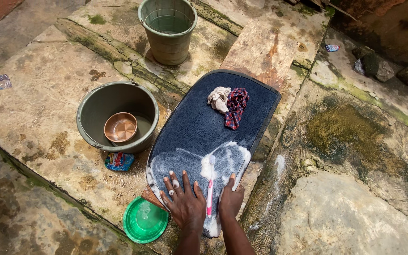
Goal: The person cleans a mat by hand, applying soap from a bowl and scrubbing the surface with a small brush.
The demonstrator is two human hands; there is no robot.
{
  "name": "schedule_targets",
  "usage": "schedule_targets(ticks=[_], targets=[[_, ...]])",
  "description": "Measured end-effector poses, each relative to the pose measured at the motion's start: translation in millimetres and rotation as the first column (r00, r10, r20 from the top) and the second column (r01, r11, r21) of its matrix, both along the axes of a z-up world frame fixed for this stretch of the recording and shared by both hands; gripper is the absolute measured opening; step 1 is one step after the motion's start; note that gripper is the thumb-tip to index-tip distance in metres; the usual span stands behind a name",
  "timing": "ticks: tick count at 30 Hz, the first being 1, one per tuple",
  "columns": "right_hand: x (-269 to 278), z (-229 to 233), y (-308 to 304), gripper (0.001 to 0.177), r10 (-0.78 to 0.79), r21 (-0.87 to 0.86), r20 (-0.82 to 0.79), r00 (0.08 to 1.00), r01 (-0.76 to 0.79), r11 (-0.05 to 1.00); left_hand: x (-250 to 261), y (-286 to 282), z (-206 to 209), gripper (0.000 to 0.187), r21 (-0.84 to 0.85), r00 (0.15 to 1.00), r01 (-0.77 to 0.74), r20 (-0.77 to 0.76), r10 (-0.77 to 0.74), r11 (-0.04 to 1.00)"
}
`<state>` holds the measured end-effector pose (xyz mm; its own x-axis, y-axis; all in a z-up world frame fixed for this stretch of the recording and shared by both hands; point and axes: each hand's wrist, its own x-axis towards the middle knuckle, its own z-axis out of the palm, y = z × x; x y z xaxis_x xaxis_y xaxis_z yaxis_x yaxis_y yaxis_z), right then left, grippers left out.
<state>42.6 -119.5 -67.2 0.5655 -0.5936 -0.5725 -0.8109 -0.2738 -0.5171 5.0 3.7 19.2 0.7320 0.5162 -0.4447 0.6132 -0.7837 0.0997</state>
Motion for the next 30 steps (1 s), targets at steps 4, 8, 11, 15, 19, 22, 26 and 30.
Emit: schedule_targets(ticks=[4,8,11,15,19,22,26,30], targets=[[5,21,14,0.079,0.03,-0.153,-0.013,0.999,-0.032,0.988,0,-1,-1,0.065,0.003,1.0,0.01,-0.004,-0.01,1.0],[10,39,19,0.077,-0.01,-0.134,-0.083,0.996,-0.002,0.991,-2,2,-4,0.066,0.013,1.0,0.023,-0.012,-0.022,1.0],[9,39,19,0.076,0.033,-0.225,-0.076,0.997,-0.049,0.973,-3,1,-8,0.065,0.006,1.0,0.009,0.025,-0.01,1.0],[13,43,21,0.077,0.001,-0.177,-0.075,0.997,-0.014,0.984,-7,3,-6,0.062,-0.041,0.985,-0.019,0.172,0.026,0.999],[14,49,23,0.074,0.022,-0.167,-0.092,0.996,-0.037,0.985,-14,-8,7,0.063,-0.229,0.957,0.055,0.29,0.014,0.972],[12,48,21,0.073,0.039,-0.196,-0.079,0.996,-0.054,0.979,-11,-15,20,0.057,-0.38,0.991,0.094,0.126,-0.049,0.92],[14,34,20,0.073,0.03,-0.259,-0.014,0.999,-0.032,0.965,1,-9,22,0.048,-0.371,0.978,0.176,0.169,-0.121,0.912],[12,33,20,0.072,0.027,-0.236,-0.035,0.999,-0.035,0.971,18,3,34,0.045,-0.433,0.985,0.173,0.102,-0.142,0.885]])
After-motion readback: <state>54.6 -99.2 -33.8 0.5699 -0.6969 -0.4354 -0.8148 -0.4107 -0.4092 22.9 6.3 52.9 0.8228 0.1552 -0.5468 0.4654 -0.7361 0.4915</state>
